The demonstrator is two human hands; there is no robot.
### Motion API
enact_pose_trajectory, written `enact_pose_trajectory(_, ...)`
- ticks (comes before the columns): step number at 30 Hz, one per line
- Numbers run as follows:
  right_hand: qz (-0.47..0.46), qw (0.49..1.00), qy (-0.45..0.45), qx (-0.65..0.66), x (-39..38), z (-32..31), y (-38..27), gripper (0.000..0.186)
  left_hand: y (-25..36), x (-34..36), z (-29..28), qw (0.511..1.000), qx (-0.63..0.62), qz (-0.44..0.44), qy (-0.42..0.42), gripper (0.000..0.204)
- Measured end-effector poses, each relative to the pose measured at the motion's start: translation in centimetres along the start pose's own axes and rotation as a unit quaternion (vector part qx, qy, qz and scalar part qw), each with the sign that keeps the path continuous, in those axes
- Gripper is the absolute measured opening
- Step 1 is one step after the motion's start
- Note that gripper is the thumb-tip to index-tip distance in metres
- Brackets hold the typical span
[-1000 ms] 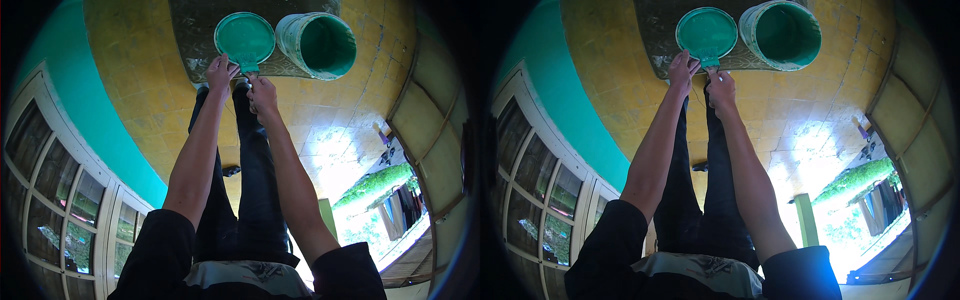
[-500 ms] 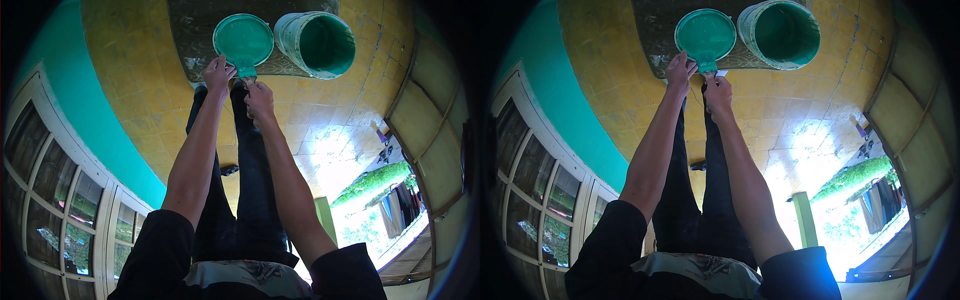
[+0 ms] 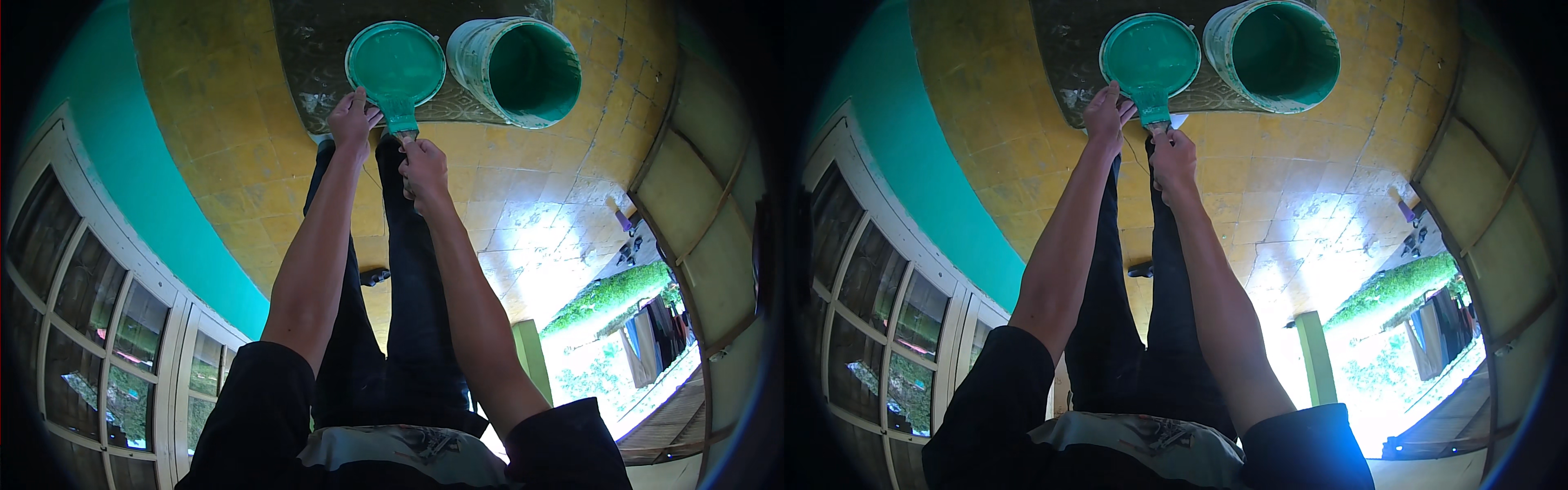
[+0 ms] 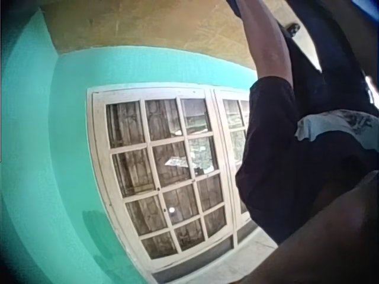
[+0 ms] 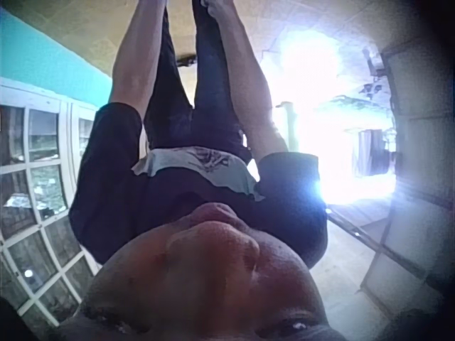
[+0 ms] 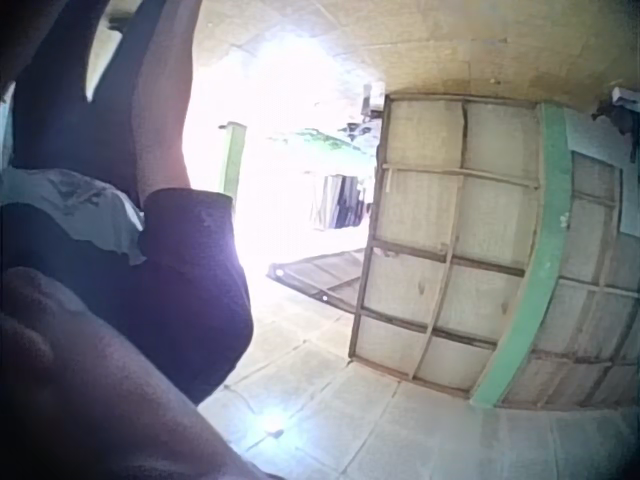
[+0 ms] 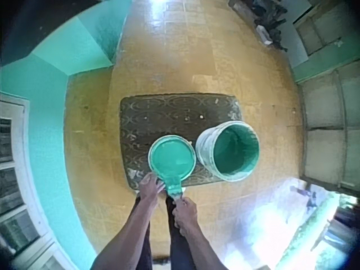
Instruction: Painting a corner wall green using a paintbrush.
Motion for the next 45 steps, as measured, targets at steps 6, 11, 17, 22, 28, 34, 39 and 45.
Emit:
enact_pose_trajectory(6, 0.003, 1.000, 0.000, -0.006, -0.4, -0.3, 0.2, 0.024, -0.1, 0.1, -0.1, 1.000, 0.015, -0.005, -0.002, 0.022)
enact_pose_trajectory(11, 0.005, 1.000, 0.001, -0.005, -0.6, -0.6, 0.3, 0.024, 0.0, 0.4, -0.1, 1.000, 0.018, -0.001, -0.018, 0.022)
enact_pose_trajectory(17, 0.006, 1.000, 0.004, 0.006, -1.0, -1.7, 0.5, 0.023, 1.1, 0.6, 0.3, 0.998, 0.020, 0.026, -0.047, 0.026)
enact_pose_trajectory(22, -0.202, 0.962, 0.142, -0.119, 0.3, -4.4, -2.8, 0.032, 1.4, 0.0, 0.7, 0.999, 0.017, 0.012, -0.042, 0.028)
enact_pose_trajectory(28, -0.346, 0.882, 0.202, -0.249, -0.7, -3.6, -6.4, 0.039, 1.4, -0.4, 1.1, 0.999, -0.001, 0.000, -0.045, 0.028)
enact_pose_trajectory(34, -0.358, 0.829, 0.223, -0.369, -1.0, -2.3, -5.4, 0.045, 1.3, -0.8, 1.6, 0.999, -0.014, -0.002, -0.051, 0.025)
enact_pose_trajectory(39, -0.377, 0.812, 0.243, -0.372, -1.5, -1.3, -4.6, 0.046, 1.3, -0.2, 1.5, 0.999, -0.004, 0.004, -0.053, 0.025)
enact_pose_trajectory(45, -0.363, 0.824, 0.230, -0.369, -1.2, -0.8, -3.8, 0.043, 1.3, 0.0, 1.4, 0.999, -0.012, 0.002, -0.036, 0.025)
Point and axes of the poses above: each hand's wrist, its own x-axis towards the middle knuckle, its own z-axis out of the palm, y = z × x, the point moved 7 cm from there along x, towards the middle knuckle, and after that the axes turned 12 degrees about -x, right-handed, at the moved point
